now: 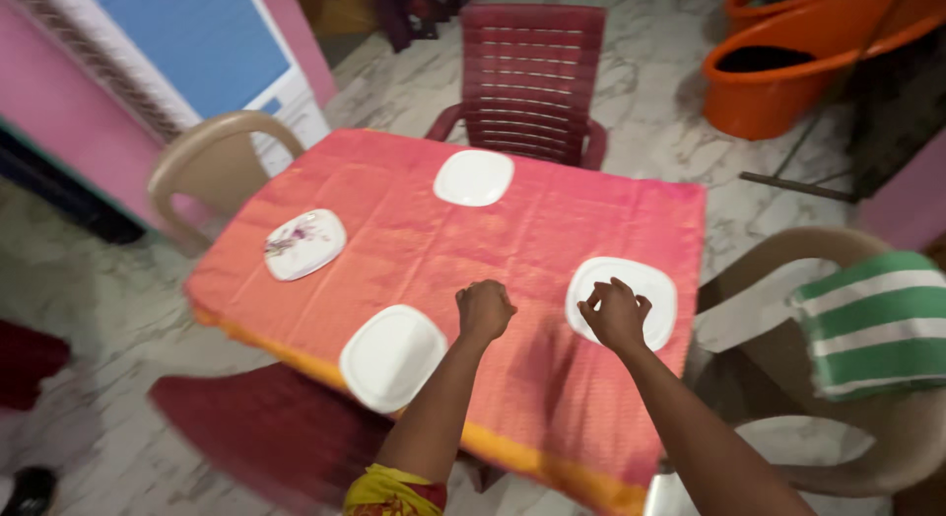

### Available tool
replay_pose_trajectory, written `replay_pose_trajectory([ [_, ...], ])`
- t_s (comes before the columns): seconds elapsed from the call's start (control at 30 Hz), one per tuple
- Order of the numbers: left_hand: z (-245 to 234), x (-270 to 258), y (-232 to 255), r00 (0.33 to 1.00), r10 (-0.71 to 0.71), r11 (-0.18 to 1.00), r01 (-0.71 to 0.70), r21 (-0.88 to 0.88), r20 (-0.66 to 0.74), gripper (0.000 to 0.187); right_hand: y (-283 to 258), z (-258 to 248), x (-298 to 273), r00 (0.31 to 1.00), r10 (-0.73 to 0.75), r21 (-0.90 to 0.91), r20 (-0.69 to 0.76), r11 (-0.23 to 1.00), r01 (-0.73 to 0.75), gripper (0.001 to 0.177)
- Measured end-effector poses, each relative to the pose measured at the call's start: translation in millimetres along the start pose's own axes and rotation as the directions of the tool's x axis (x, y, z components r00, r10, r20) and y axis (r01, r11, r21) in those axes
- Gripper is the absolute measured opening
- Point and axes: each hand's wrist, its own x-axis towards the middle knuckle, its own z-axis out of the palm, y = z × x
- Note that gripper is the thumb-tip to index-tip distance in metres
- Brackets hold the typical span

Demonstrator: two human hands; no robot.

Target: The person sets a table with plates, then moves to a kitchen counter to wipe and arrange several small glass items using a cloth.

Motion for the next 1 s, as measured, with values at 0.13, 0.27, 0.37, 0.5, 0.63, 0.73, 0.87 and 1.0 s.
replay_pose_trajectory([
  [0.13, -58, -52, -49, 0.997, 0.069, 0.997, -0.070, 0.035, 0.016, 0.051, -88, 33, -30, 0.998, -0.043, 0.003, 0.043, 0.999, 0.043, 0.021],
  [0.27, -123, -108, -107, 0.979, -0.086, 0.992, 0.067, 0.108, 0.185, 0.075, -186, 87, -61, 0.975, -0.217, -0.044, 0.037, 0.975, 0.218, 0.057],
  [0.37, -160, -148, -156, 0.983, -0.114, 0.990, 0.100, 0.099, 0.143, 0.080, -254, 123, -86, 0.954, -0.279, -0.055, 0.114, 0.956, 0.286, 0.067],
  [0.5, -195, -191, -220, 0.992, -0.117, 0.987, 0.112, 0.116, 0.038, 0.076, -334, 164, -115, 0.920, -0.329, -0.034, 0.213, 0.938, 0.344, 0.073],
  [0.63, -211, -214, -278, 0.986, -0.122, 0.992, 0.124, 0.016, -0.115, 0.065, -389, 195, -125, 0.886, -0.366, -0.061, 0.284, 0.916, 0.397, 0.074],
  [0.73, -222, -224, -321, 0.971, -0.165, 0.973, 0.132, -0.188, -0.170, 0.062, -419, 212, -116, 0.864, -0.398, -0.106, 0.309, 0.888, 0.447, 0.073],
  [0.87, -237, -217, -371, 0.963, -0.222, 0.970, 0.202, -0.134, -0.154, 0.061, -454, 236, -76, 0.836, -0.446, -0.187, 0.320, 0.835, 0.517, 0.075],
  [1.0, -254, -192, -417, 0.967, -0.173, 0.982, 0.154, -0.112, -0.185, 0.059, -479, 265, -29, 0.826, -0.484, -0.268, 0.288, 0.788, 0.554, 0.074],
])
